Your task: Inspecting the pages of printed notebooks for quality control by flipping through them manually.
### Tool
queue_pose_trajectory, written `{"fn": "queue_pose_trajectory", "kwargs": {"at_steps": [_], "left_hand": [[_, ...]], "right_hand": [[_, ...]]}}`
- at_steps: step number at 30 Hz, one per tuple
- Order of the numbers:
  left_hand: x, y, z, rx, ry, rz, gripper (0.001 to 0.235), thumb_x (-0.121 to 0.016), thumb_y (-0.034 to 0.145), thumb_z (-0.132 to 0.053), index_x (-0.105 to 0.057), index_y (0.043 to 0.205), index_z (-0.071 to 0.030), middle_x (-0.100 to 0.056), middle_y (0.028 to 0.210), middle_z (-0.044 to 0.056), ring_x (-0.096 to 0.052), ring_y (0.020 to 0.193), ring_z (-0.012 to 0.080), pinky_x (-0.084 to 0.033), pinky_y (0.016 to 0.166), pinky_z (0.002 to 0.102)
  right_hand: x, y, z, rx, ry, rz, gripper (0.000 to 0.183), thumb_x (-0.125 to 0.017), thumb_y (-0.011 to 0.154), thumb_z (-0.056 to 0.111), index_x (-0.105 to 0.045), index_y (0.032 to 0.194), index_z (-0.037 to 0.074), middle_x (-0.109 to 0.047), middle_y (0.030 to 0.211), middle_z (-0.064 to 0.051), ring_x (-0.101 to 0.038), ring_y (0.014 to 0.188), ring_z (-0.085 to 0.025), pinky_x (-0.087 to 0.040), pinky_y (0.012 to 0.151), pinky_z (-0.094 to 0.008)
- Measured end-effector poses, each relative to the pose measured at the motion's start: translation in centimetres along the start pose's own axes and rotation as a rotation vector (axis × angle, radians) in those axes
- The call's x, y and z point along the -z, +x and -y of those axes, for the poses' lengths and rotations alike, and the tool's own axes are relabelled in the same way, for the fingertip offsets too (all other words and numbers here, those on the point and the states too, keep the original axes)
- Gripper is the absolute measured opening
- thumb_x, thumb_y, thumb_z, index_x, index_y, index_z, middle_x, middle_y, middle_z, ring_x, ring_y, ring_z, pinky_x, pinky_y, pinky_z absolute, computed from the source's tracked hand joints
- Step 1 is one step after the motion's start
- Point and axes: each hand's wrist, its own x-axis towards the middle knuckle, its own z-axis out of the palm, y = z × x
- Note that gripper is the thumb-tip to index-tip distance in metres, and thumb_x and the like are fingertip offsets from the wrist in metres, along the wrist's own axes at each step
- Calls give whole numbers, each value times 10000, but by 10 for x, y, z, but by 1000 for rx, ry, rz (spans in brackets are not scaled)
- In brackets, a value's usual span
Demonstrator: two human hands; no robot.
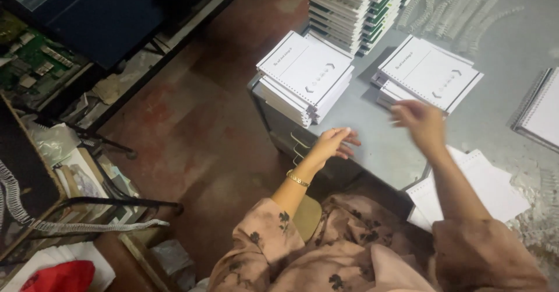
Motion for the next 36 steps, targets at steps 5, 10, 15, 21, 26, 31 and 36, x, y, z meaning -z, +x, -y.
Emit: {"fn": "queue_pose_trajectory", "kwargs": {"at_steps": [5, 10, 15, 21, 26, 31, 36], "left_hand": [[22, 80, 79, 62, 36, -42, 449, -467, 1035, -316, -554, 1299, 37, -691, 1092, 269, -723, 682, 287, -629, 520, 353], [20, 60, 67, -8, 31, -1, 498, -412, 1041, -216, -421, 1439, 84, -622, 1234, 364, -735, 807, 431, -636, 666, 461], [21, 69, 79, -35, -8, 15, 518, -461, 1032, -208, -401, 1453, 87, -604, 1269, 364, -729, 784, 453, -640, 660, 480], [20, 63, 62, 46, -27, 83, 577, -549, 1029, -338, -413, 1428, 56, -670, 1174, 314, -743, 837, 436, -638, 706, 466], [17, 23, 23, 16, -15, 171, 538, -530, 1037, -388, -524, 1378, 28, -690, 1212, 251, -738, 929, 338, -600, 774, 380], [10, -10, -13, -19, -168, 289, 501, -528, 1081, -415, -565, 1369, -7, -675, 1279, 212, -727, 998, 310, -594, 837, 362], [29, -7, -13, -205, -178, 1130, 733, -337, 1044, -697, -605, 1390, -109, -541, 1489, 224, -625, 1267, 383, -554, 1066, 506]], "right_hand": [[-96, -1, 60, 606, -255, 43, 186, -744, 910, -13, -737, 1096, -25, -718, 1082, -230, -694, 1049, -427, -592, 856, -484], [-151, 34, 48, 879, -491, 83, 358, -827, 816, 27, -698, 1123, -106, -673, 1183, -287, -624, 1189, -464, -546, 990, -486], [-164, 45, 38, 707, -576, 107, 220, -859, 782, 77, -748, 952, -10, -723, 1006, -182, -710, 1085, -371, -593, 894, -402], [-158, 51, 45, 724, -719, 103, 38, -781, 891, 45, -753, 866, 40, -753, 824, -131, -762, 815, -301, -607, 705, -326], [-115, 68, 64, 774, -724, -42, 59, -792, 960, 77, -738, 937, 78, -731, 768, -90, -742, 727, -286, -579, 640, -364], [-25, 28, 104, 806, -648, -147, 88, -787, 1076, 92, -731, 1123, 42, -739, 856, -150, -737, 788, -343, -566, 667, -448], [42, -63, 150, 239, -677, -71, 172, -654, 1134, 205, -765, 1099, 79, -666, 748, -25, -635, 742, -112, -423, 747, -297]]}}
